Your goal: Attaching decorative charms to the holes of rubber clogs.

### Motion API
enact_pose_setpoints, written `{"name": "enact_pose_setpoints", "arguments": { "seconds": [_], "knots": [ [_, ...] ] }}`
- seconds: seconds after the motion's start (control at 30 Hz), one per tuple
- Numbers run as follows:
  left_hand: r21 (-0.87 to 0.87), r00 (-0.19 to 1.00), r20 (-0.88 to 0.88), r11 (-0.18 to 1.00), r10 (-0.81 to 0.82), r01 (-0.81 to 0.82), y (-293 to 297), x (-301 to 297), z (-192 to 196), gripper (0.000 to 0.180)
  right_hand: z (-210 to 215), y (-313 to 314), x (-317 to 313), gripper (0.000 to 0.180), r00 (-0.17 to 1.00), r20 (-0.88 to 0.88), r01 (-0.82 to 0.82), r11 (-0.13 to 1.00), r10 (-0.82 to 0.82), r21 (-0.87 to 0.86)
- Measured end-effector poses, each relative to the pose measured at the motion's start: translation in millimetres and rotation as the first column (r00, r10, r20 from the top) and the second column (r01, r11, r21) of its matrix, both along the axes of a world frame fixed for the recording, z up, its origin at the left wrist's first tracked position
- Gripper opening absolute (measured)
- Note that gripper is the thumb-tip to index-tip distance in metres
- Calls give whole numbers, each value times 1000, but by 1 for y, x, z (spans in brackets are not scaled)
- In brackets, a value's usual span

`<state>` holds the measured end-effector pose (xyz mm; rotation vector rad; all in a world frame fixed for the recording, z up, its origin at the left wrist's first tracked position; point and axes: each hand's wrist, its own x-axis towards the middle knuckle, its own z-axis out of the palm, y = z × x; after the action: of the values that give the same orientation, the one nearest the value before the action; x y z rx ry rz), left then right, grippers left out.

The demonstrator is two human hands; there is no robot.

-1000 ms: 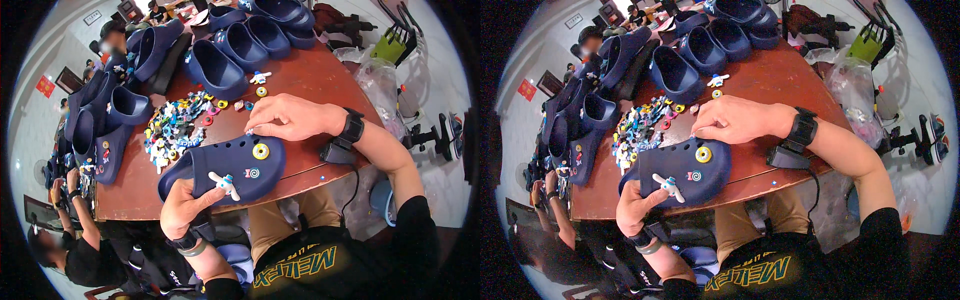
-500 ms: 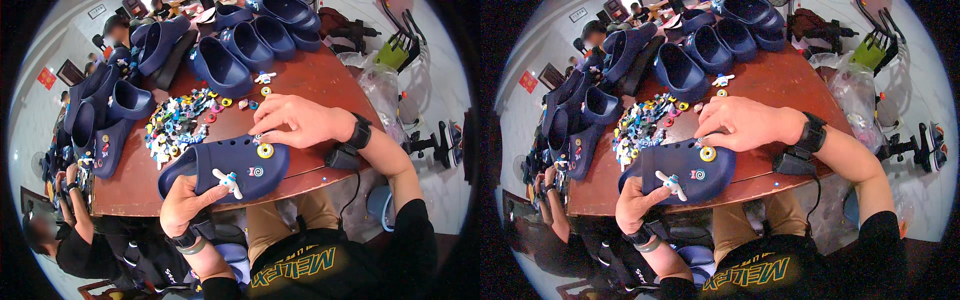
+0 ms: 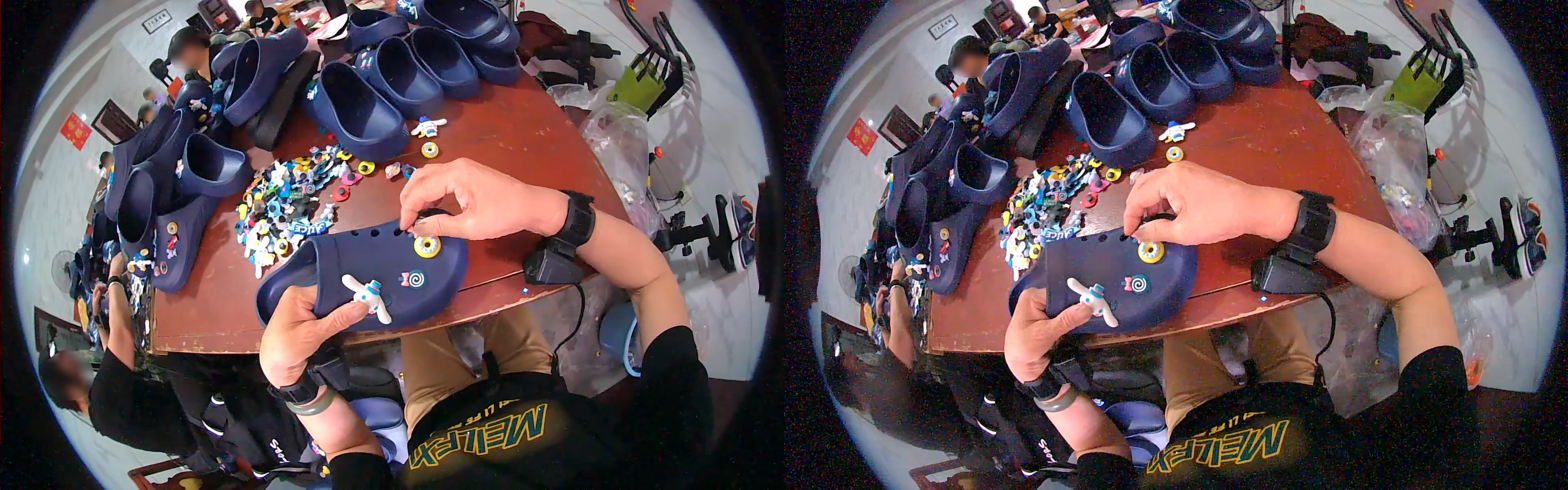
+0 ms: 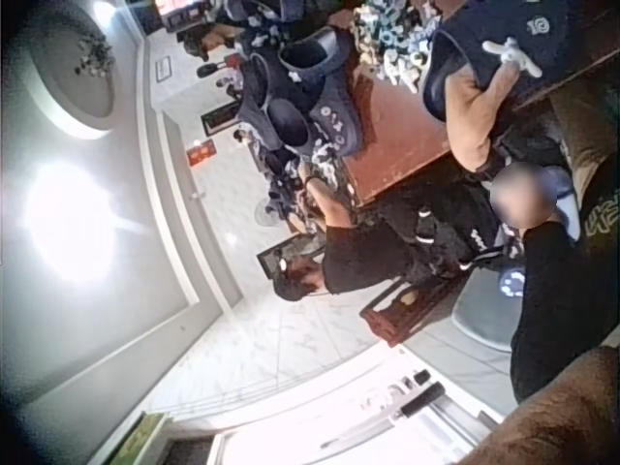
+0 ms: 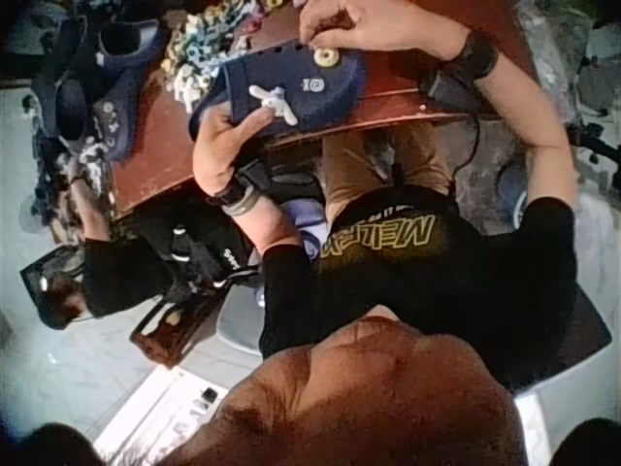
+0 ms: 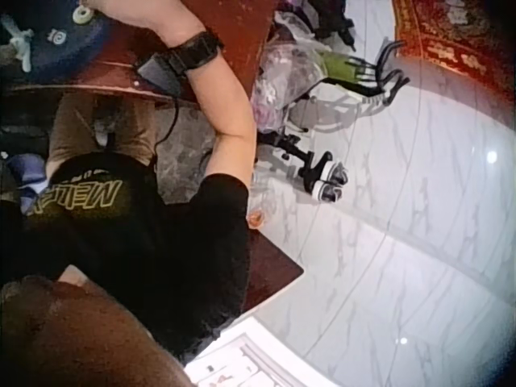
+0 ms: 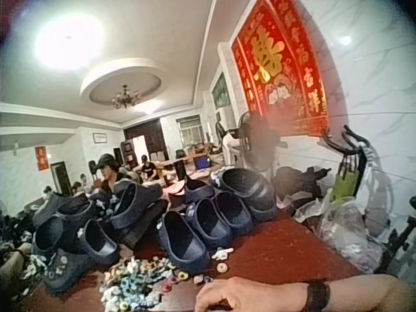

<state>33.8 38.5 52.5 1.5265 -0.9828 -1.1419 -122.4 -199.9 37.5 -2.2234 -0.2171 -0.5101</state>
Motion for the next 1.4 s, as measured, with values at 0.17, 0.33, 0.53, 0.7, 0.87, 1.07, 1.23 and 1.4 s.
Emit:
{"name": "enact_pose_setpoints", "arguments": {
  "seconds": [0.17,0.33,0.53,0.7,0.87,1.07,1.23,1.4],
  "knots": [
    [6,999,51,1000,14,-14,1,0,1,24,3,-10,0,14,999,5,-33,998,33,-51],
    [-11,998,57,1000,-7,8,2,0,1,25,1,-11,0,22,921,-387,76,951,48,301],
    [38,998,65,999,-3,1,0,3,-3,24,10,-15,9,37,754,-651,133,950,86,281],
    [-22,996,88,1000,0,2,-2,3,-6,23,28,0,18,33,667,-745,92,989,26,117],
    [-27,983,177,998,-42,48,-5,6,-6,22,35,14,12,29,682,-725,60,995,-95,-74],
    [-60,989,137,996,-57,66,-1,10,-8,23,13,1,4,31,810,-576,75,955,110,288],
    [-26,996,60,998,-62,64,0,6,-1,26,-8,-47,19,17,877,-263,407,913,-403,-41],
    [-8,996,54,997,-71,72,0,8,-2,26,-44,-56,38,19,890,27,442,847,-455,-297]
  ]
}}
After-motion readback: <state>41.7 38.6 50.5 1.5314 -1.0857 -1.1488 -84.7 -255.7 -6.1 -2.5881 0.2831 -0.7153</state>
